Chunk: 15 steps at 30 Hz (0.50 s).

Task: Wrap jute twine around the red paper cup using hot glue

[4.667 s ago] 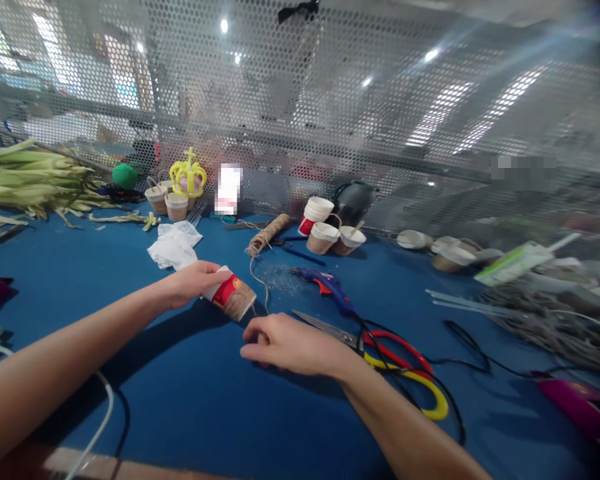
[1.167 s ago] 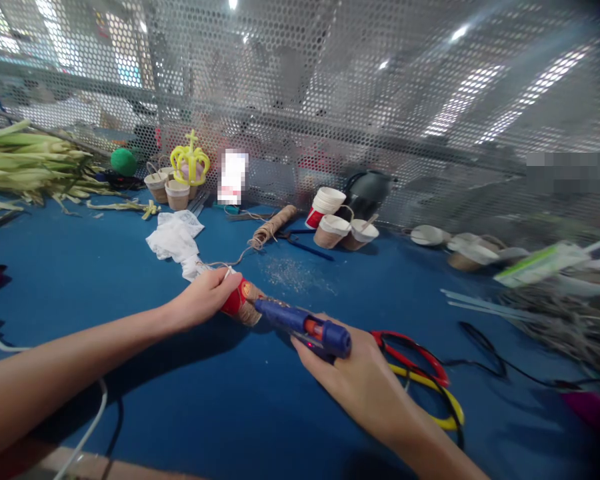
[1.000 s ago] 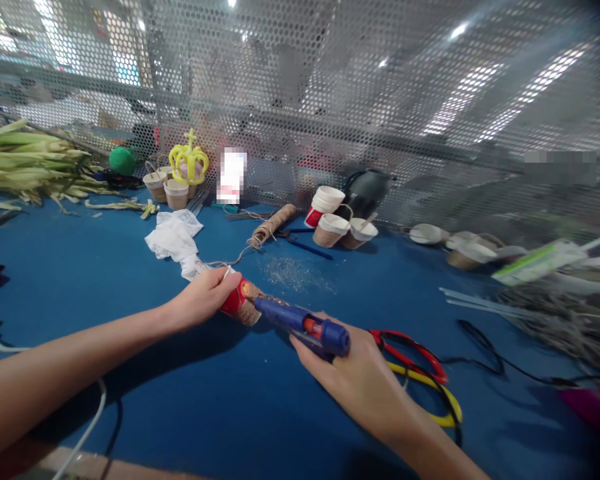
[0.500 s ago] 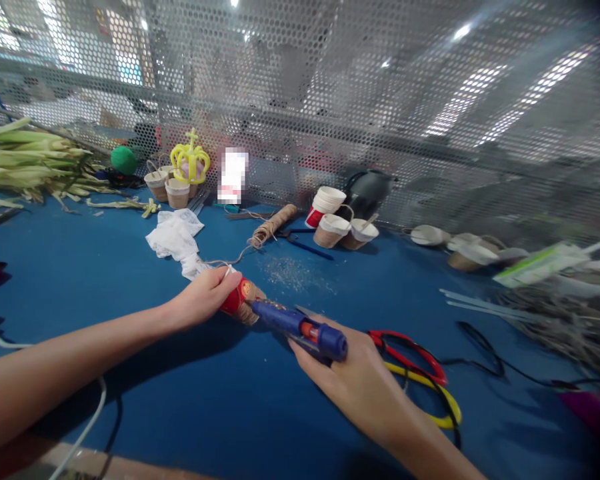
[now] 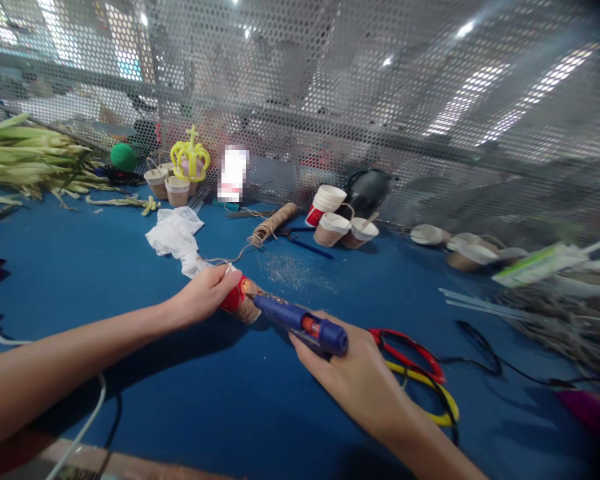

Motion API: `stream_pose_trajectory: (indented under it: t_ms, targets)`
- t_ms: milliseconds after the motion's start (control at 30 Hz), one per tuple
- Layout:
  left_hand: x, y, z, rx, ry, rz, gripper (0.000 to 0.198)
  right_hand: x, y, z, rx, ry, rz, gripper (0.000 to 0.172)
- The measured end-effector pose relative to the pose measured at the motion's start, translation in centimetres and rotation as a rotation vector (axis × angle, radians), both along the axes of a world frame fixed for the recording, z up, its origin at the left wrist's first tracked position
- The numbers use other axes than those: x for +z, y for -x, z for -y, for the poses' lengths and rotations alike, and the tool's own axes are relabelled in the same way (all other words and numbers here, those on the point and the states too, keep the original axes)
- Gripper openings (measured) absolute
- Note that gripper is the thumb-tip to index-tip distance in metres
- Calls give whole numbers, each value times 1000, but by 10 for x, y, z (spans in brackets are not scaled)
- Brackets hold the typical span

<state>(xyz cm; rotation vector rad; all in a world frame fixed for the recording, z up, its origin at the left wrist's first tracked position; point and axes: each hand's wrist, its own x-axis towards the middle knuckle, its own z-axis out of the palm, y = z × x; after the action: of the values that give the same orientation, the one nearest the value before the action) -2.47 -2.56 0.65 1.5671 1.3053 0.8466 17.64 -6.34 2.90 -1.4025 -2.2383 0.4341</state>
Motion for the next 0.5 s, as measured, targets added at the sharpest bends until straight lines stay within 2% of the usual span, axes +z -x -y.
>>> stream_pose_trajectory:
  t_ms: [100,267,400,500]
  targets:
    - [0,0,1,5,-8,-12,33,0,0,0,46,52,-17,8]
    - [-1,0,1,-22,-8,4,35,2,1,1,-23,0,2,12]
    - [-4,1,0,-13,-21,5,36,3,0,1,29,71,0,10]
    - [-6,2,0,-19,-15,5,36,4,-1,0,0,62,-13,11]
